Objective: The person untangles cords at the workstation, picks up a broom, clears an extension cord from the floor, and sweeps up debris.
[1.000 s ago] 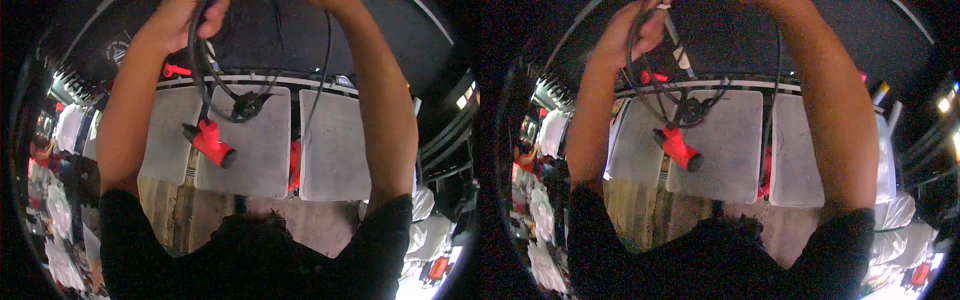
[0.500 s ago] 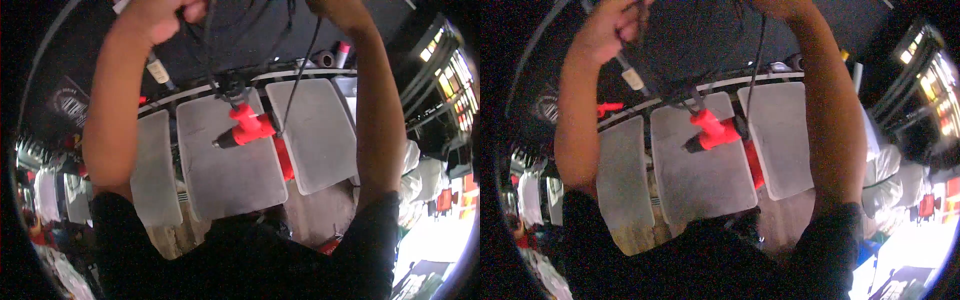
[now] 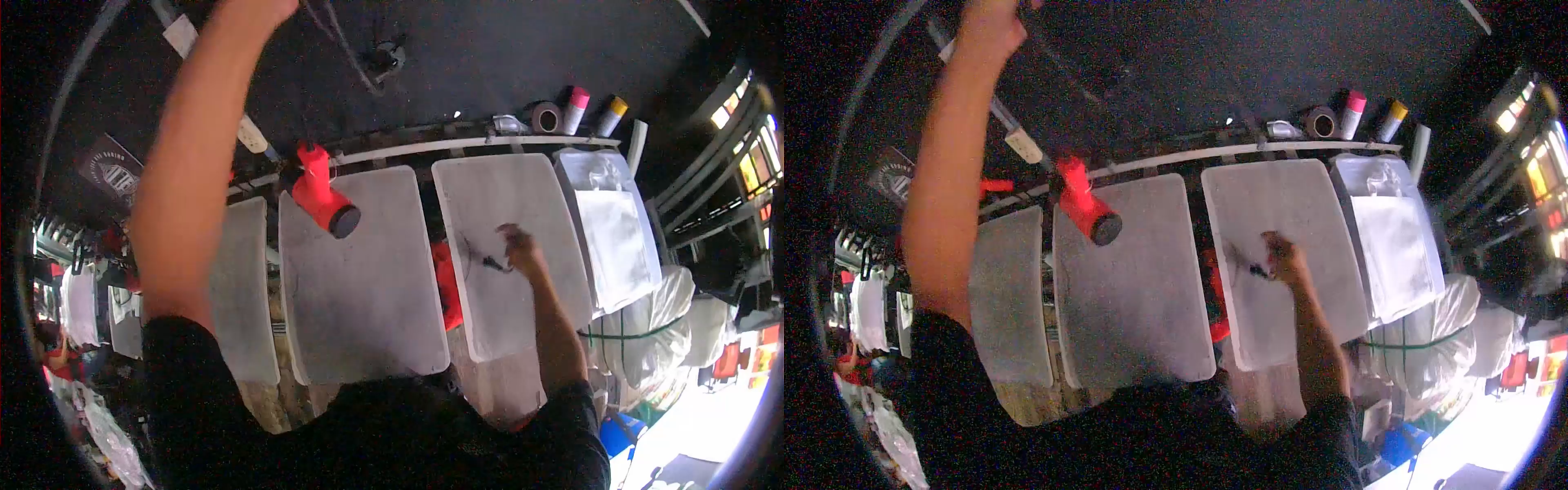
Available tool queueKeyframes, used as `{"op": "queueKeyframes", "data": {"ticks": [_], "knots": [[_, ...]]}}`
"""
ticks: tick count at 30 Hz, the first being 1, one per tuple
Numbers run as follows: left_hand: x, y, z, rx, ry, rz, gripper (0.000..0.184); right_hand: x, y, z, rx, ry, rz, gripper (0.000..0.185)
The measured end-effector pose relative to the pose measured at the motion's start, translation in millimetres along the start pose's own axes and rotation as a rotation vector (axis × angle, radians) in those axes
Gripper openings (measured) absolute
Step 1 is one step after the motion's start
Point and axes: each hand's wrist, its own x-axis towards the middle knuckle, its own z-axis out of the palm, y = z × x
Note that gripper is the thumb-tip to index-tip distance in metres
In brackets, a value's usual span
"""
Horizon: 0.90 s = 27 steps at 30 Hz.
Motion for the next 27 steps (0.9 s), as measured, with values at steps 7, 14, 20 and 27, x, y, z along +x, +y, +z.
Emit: {"op": "queueKeyframes", "data": {"ticks": [7,14,20,27], "knots": [[19.4,-68.3,78.6,0.001,0.337,0.386,0.019,75.8,-117.0,74.1,0.161,-0.753,0.085,0.062],[42.4,-147.9,134.2,0.125,0.615,0.532,0.014,211.9,-75.5,106.1,0.470,0.063,-0.272,0.062],[16.0,-186.3,154.1,-0.216,0.424,0.250,0.018,268.4,-13.3,37.6,-0.236,0.462,0.012,0.071],[4.0,-262.4,148.6,0.602,0.026,0.399,0.031,345.1,59.0,17.2,-0.145,0.225,-0.137,0.052]]}}
